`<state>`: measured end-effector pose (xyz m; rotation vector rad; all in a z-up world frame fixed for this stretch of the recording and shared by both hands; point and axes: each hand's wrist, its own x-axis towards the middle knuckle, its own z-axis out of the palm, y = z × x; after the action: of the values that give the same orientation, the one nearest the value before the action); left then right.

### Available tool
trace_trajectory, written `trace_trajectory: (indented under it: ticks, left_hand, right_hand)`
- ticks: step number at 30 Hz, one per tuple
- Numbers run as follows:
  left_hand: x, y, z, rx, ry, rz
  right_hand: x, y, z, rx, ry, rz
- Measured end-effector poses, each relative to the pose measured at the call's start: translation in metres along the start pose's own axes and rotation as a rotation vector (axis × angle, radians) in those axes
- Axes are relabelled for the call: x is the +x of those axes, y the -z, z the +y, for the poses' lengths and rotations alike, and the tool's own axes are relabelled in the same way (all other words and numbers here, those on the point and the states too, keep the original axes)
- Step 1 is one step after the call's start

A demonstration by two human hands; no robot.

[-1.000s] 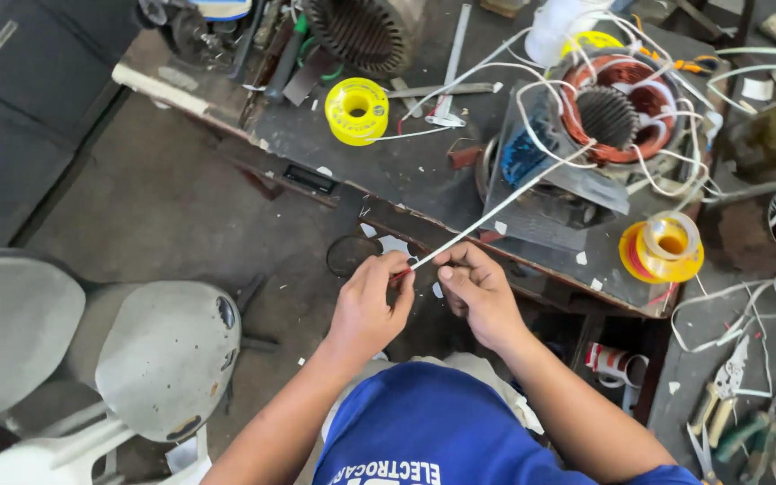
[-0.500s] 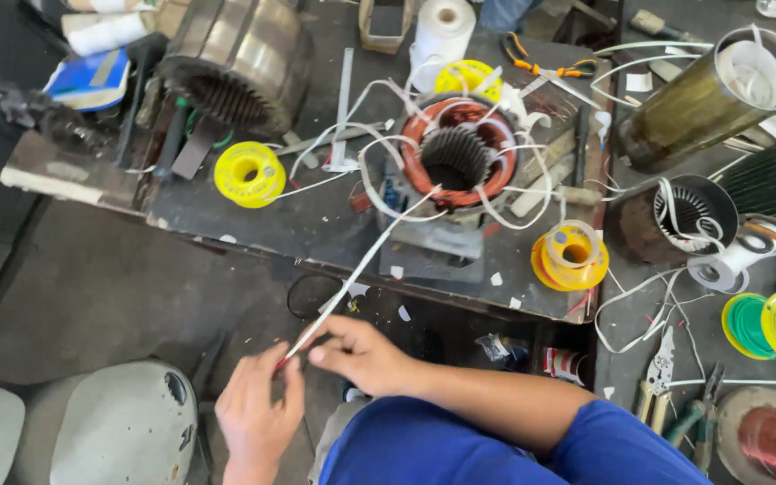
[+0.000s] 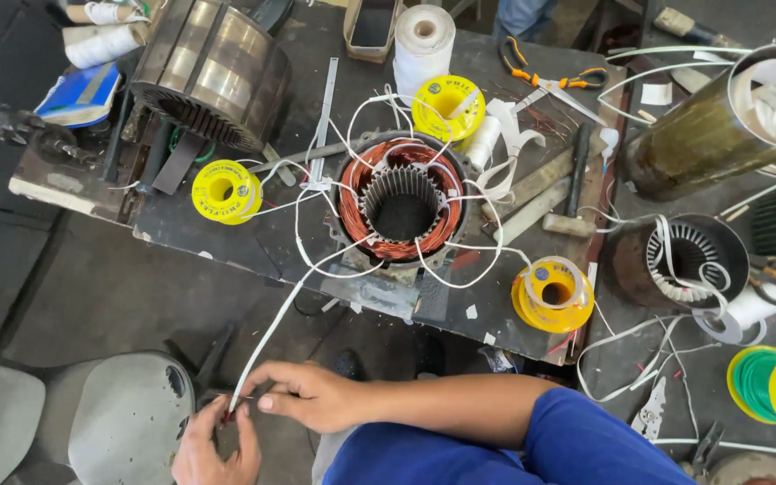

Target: Repairing an electric motor by stripping wire insulation and connecting wires to the internal stator coils.

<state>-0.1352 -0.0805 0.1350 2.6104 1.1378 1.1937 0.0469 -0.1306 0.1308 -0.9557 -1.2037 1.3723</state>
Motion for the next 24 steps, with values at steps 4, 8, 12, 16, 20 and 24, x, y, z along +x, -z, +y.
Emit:
trace_trajectory:
  ticks: [4, 8, 12, 16, 20, 24]
  left_hand:
    - [-0.007, -0.002, 0.005, 0.009, 0.055, -0.022]
    - [0.003, 0.002, 0.013, 0.033, 0.008, -0.020]
    - [0.020, 0.007, 0.017, 0.055, -0.130, 0.049]
    - [0.043, 0.020, 0.014, -0.039, -0.284, 0.014]
    - [0.060, 0.029, 0.001, -0.125, -0.318, 0.001]
    - [0.072, 0.033, -0.021, -0.232, -0.375, -0.023]
  right_hand:
    - [-0.004, 0.004, -0.003, 0.025, 0.010, -0.042]
    - [-0.004, 0.007, -0.008, 0.024, -0.016, -0.077]
    - [-0.002, 0.000, 0.001, 0.066, -0.017, -0.061]
    - [0.006, -0.012, 0.014, 0.223, 0.077, 0.001]
    - [0.012, -0.022, -0.005, 0.199, 0.041, 0.068]
    - [0.018, -0.035, 0.003, 0.153, 0.016, 0.220]
